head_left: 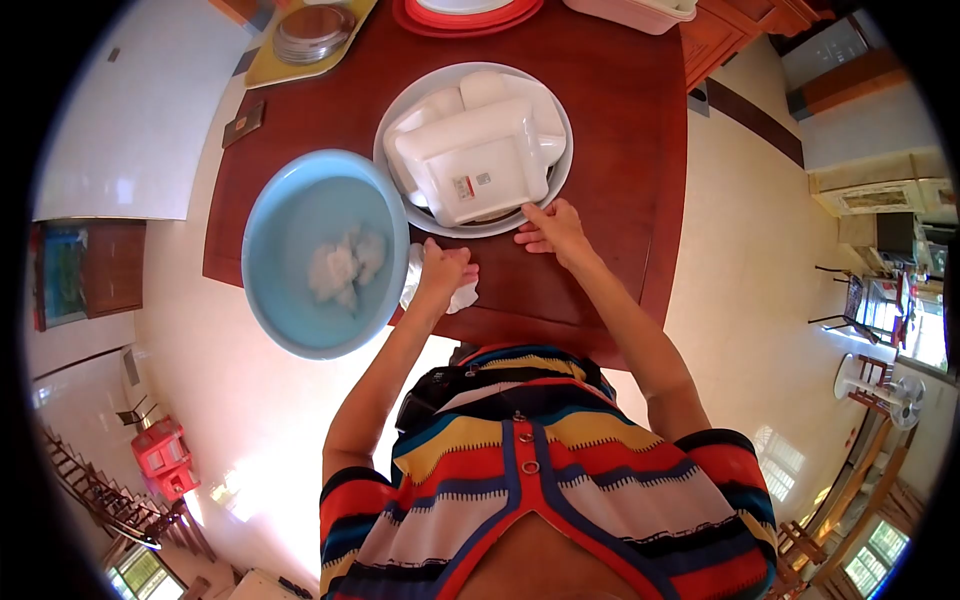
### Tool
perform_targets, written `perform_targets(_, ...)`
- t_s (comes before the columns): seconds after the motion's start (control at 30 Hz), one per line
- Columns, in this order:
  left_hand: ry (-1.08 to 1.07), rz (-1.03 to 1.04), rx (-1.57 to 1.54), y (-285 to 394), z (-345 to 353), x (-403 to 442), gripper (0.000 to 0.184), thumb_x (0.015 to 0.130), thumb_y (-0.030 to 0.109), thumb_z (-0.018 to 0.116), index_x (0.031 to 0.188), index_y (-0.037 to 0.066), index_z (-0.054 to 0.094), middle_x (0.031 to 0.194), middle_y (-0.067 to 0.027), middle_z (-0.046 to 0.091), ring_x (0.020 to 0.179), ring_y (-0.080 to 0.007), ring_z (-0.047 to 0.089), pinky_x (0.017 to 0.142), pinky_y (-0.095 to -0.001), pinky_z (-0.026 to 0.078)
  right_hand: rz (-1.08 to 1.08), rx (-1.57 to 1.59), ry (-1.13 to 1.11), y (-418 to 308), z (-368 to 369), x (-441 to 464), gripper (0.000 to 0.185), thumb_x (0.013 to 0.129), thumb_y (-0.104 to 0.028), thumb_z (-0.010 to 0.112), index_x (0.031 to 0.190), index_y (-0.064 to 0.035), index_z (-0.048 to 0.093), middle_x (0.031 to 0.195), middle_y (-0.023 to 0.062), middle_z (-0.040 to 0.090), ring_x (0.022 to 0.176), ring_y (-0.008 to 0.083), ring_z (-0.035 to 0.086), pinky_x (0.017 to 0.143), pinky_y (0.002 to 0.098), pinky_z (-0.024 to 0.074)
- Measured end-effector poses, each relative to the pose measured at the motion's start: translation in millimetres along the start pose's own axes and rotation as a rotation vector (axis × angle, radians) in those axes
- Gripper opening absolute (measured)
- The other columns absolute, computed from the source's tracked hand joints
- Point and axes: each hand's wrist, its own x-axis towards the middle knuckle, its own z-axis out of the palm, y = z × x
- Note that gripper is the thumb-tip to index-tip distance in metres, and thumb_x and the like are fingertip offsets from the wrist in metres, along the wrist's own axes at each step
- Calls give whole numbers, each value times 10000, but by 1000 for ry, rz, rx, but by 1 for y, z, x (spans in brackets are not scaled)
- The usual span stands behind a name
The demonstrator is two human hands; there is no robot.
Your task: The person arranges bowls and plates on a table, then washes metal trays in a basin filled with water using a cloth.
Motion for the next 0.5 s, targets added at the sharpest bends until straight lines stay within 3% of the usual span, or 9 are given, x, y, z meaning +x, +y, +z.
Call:
perform_targets(0.1, -56, 126, -161, -1, -1, 17, 628, 867, 145, 529, 1289, -47, 107, 1059, -226, 442, 878, -350, 592, 739, -410, 541, -50, 21, -58, 10, -9, 11, 309, 813, -144, 634, 892, -1, 372, 789, 145, 587, 620, 211, 649, 467, 276, 536)
perform_targets(0.17, 28, 144, -402, -1, 2, 27, 644, 874, 187, 535, 1286, -41, 95, 1129, -252, 406, 916, -380, 574, 768, -439, 527, -81, 17, -59, 10, -9, 14, 297, 812, -124, 630, 894, -1, 372, 791, 144, 583, 624, 211, 649, 468, 275, 535)
perform_targets(0.2, -8, 197, -418, 2, 1, 29, 666, 891, 306, 524, 1279, -36, 104, 1202, -268, 367, 965, -419, 545, 810, -473, 503, -106, 18, -63, 9, -8, 14, 287, 812, -104, 626, 896, -2, 372, 794, 143, 580, 628, 210, 649, 470, 274, 535)
perform_targets(0.3, 3, 248, -432, 8, 3, 32, 737, 898, 407, 474, 1307, 2, 15, 1274, -253, 309, 972, -422, 540, 791, -466, 516, -65, 54, -78, 9, -10, 14, 270, 813, -78, 614, 890, -4, 366, 778, 135, 566, 629, 210, 647, 465, 275, 535)
perform_targets(0.33, -81, 273, -405, 3, -2, 41, 739, 900, 476, 422, 1316, 10, 25, 1292, -238, 305, 1012, -424, 522, 806, -474, 509, -87, 65, -73, 10, -9, 15, 258, 819, -70, 601, 875, -7, 357, 771, 134, 561, 608, 205, 638, 462, 278, 535)
perform_targets(0.5, -189, 236, -361, 6, -14, 48, 690, 912, 447, 417, 1324, 3, 87, 1291, -219, 314, 1018, -405, 525, 805, -477, 511, -124, 55, -70, 13, -8, 17, 268, 834, -104, 604, 851, -24, 349, 755, 132, 563, 592, 190, 622, 472, 273, 530)
